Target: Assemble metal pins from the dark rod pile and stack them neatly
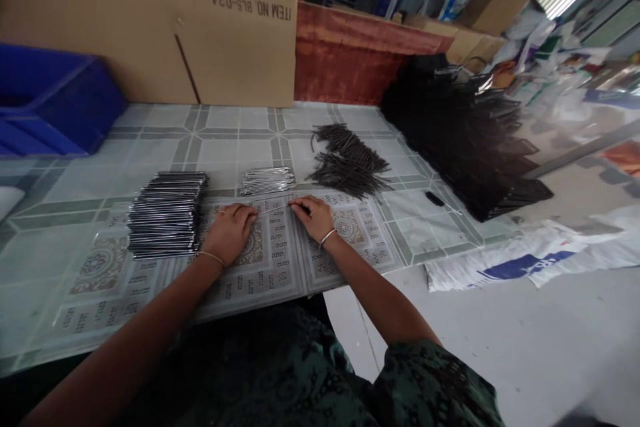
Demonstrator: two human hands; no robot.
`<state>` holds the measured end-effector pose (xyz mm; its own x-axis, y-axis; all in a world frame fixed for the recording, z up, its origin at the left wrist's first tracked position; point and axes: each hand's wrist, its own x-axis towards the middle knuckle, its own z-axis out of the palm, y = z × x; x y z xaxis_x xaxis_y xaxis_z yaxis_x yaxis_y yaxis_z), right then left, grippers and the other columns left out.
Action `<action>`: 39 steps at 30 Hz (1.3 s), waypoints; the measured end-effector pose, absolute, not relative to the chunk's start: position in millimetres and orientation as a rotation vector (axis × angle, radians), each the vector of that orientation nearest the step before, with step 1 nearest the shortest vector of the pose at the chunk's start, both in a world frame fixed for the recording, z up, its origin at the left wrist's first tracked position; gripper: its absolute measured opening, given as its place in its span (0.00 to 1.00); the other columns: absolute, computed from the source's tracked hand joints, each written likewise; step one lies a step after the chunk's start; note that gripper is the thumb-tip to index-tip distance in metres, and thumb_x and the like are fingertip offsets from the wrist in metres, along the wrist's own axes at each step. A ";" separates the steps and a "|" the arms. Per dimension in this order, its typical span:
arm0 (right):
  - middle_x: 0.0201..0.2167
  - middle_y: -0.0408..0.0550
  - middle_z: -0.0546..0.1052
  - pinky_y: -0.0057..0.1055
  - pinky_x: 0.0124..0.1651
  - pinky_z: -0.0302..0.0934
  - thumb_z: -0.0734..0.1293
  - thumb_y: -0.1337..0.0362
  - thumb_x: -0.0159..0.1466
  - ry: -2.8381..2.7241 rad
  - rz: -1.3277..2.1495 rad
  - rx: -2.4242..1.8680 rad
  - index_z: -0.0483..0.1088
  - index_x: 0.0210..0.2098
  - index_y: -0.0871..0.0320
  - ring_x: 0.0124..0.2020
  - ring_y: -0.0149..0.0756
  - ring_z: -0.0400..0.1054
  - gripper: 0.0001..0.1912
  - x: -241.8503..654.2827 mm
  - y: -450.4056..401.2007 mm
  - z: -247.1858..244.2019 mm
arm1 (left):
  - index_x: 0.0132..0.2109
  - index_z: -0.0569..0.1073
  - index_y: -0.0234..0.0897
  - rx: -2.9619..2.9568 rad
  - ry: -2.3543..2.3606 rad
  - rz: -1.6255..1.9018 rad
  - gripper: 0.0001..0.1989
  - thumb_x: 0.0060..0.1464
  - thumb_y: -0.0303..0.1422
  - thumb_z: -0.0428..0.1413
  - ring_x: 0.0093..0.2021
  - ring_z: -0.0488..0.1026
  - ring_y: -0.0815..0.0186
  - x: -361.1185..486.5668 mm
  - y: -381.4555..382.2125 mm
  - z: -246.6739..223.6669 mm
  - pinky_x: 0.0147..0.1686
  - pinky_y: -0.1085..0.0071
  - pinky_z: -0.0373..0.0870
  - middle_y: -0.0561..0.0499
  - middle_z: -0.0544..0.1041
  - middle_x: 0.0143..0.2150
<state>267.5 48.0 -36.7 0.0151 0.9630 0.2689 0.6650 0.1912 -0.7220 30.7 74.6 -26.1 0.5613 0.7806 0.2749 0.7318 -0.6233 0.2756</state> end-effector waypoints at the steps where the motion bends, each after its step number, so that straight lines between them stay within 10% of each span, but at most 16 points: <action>1: 0.41 0.46 0.80 0.33 0.53 0.63 0.64 0.63 0.67 -1.718 0.509 -1.530 0.77 0.42 0.54 0.44 0.35 0.73 0.10 267.4 47.8 -36.9 | 0.45 0.74 0.34 2.663 1.292 0.564 0.14 0.65 0.30 0.44 0.47 0.70 0.57 30.6 74.8 -26.8 0.53 0.58 0.65 0.43 0.76 0.43; 31: 0.44 0.43 0.79 0.36 0.55 0.58 0.63 0.60 0.68 -1.784 0.481 -1.729 0.77 0.44 0.49 0.48 0.37 0.71 0.11 262.5 44.8 -29.2 | 0.45 0.74 0.36 2.637 1.273 0.576 0.14 0.64 0.31 0.44 0.47 0.71 0.57 30.7 74.7 -23.3 0.52 0.58 0.67 0.44 0.76 0.43; 39: 0.42 0.44 0.79 0.45 0.63 0.43 0.67 0.58 0.66 -1.957 0.462 -1.669 0.78 0.43 0.47 0.48 0.38 0.69 0.08 232.4 45.1 -20.5 | 0.45 0.74 0.37 2.399 1.250 0.750 0.10 0.61 0.33 0.50 0.45 0.73 0.58 29.1 73.4 -22.6 0.51 0.58 0.70 0.45 0.78 0.42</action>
<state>232.4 45.1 -20.5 -0.1035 0.9806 0.1666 0.8023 0.1814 -0.5687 29.1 73.4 -22.6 0.4755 0.8277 0.2979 0.6523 -0.5590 0.5120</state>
